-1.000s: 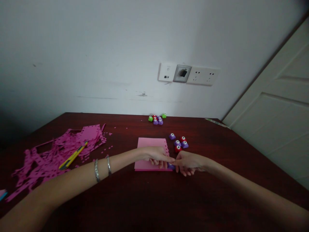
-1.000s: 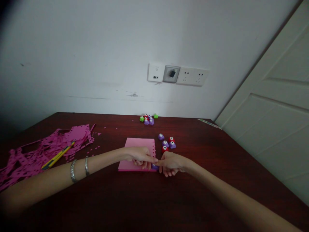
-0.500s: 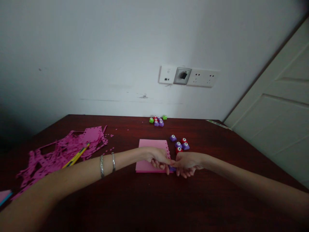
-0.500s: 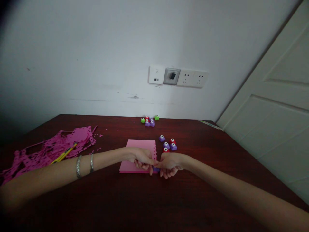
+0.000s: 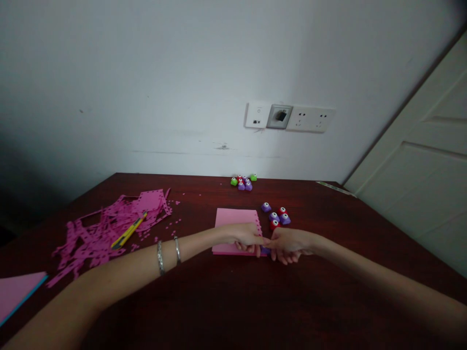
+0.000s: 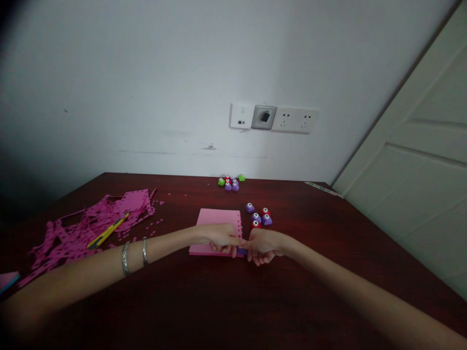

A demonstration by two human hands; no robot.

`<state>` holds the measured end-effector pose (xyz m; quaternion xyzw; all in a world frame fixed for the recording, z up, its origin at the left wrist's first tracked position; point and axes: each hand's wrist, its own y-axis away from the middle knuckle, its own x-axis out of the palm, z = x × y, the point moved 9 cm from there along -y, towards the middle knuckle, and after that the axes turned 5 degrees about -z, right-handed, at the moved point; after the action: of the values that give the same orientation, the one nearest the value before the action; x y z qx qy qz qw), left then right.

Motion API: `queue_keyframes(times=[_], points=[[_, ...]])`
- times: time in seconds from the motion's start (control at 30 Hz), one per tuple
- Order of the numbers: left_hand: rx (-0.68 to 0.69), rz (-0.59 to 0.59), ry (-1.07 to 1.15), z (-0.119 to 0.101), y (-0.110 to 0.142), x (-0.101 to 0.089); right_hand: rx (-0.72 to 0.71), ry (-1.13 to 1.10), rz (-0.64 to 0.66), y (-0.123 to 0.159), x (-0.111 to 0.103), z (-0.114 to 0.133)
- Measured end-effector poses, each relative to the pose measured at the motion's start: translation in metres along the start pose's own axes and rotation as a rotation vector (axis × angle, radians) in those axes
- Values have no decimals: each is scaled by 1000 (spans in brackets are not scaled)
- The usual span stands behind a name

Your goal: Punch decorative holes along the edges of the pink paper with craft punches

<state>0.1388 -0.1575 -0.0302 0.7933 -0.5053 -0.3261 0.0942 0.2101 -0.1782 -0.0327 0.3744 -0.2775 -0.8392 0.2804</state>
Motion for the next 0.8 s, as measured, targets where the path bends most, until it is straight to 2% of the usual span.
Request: queue_keyframes(times=[0.1, 0.23, 0.3, 0.4, 0.5, 0.6, 0.8], points=[[85, -166, -126, -12, 8, -8, -46, 1, -98, 1, -3, 2], [302, -434, -280, -32, 27, -24, -92, 24, -272, 6, -6, 4], [370, -548, -343, -34, 36, -34, -145, 21, -371, 11, -7, 7], [405, -684, -440, -23, 45, -49, -238, -5, -509, 22, -13, 12], [442, -699, -488, -9, 47, -56, -347, 5, -596, 36, -22, 19], [479, -692, -485, -1, 48, -57, -486, 106, -675, 54, -31, 31], [509, -629, -476, 1, 43, -51, -590, 210, -650, 57, -18, 31]])
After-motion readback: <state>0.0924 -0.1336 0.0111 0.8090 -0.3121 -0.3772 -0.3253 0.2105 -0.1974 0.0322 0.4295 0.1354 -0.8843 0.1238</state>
